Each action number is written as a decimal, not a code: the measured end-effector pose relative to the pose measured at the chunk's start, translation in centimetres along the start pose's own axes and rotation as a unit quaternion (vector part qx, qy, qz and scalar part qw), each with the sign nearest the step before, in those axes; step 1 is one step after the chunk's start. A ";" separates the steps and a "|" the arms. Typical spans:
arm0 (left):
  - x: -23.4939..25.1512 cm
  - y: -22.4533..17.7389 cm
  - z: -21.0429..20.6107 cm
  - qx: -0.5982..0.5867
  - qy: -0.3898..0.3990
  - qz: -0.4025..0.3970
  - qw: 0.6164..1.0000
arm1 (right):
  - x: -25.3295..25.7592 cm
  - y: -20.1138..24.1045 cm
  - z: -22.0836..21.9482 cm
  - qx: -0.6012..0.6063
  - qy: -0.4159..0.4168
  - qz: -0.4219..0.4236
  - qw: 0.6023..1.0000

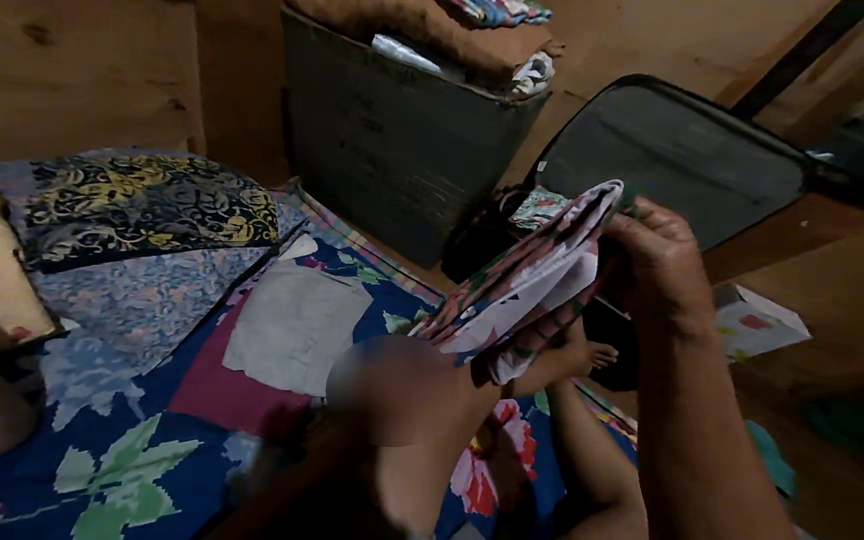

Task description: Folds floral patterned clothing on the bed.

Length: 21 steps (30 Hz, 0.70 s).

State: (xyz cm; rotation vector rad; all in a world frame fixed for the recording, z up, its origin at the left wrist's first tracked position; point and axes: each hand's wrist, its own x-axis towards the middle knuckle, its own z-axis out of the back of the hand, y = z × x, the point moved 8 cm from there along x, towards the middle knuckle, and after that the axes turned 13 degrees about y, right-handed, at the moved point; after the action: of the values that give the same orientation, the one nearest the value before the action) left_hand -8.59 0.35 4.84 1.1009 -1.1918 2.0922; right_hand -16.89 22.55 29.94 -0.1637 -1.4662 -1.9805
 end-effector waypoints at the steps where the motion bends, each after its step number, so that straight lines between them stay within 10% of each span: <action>1: -0.5 0.5 -0.4 -0.015 0.005 0.018 1.000 | -0.1 0.4 -0.3 -0.002 0.002 0.006 1.000; 8: -1.5 0.5 0.9 -0.198 -0.002 0.272 0.942 | -0.7 1.7 -0.9 -0.012 0.001 0.036 0.999; 14: -2.8 0.5 0.9 -0.057 -0.011 0.053 0.997 | -1.1 1.4 -0.9 -0.009 -0.017 0.018 1.000; 21: 0.7 -1.4 0.5 0.075 0.052 0.050 0.995 | -1.6 1.9 -1.2 -0.001 -0.013 0.030 0.999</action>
State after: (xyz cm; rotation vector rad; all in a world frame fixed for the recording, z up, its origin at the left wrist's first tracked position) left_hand -7.75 0.57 6.18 1.0018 -1.0765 2.3182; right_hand -14.28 21.87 30.31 -0.2332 -1.4590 -1.9375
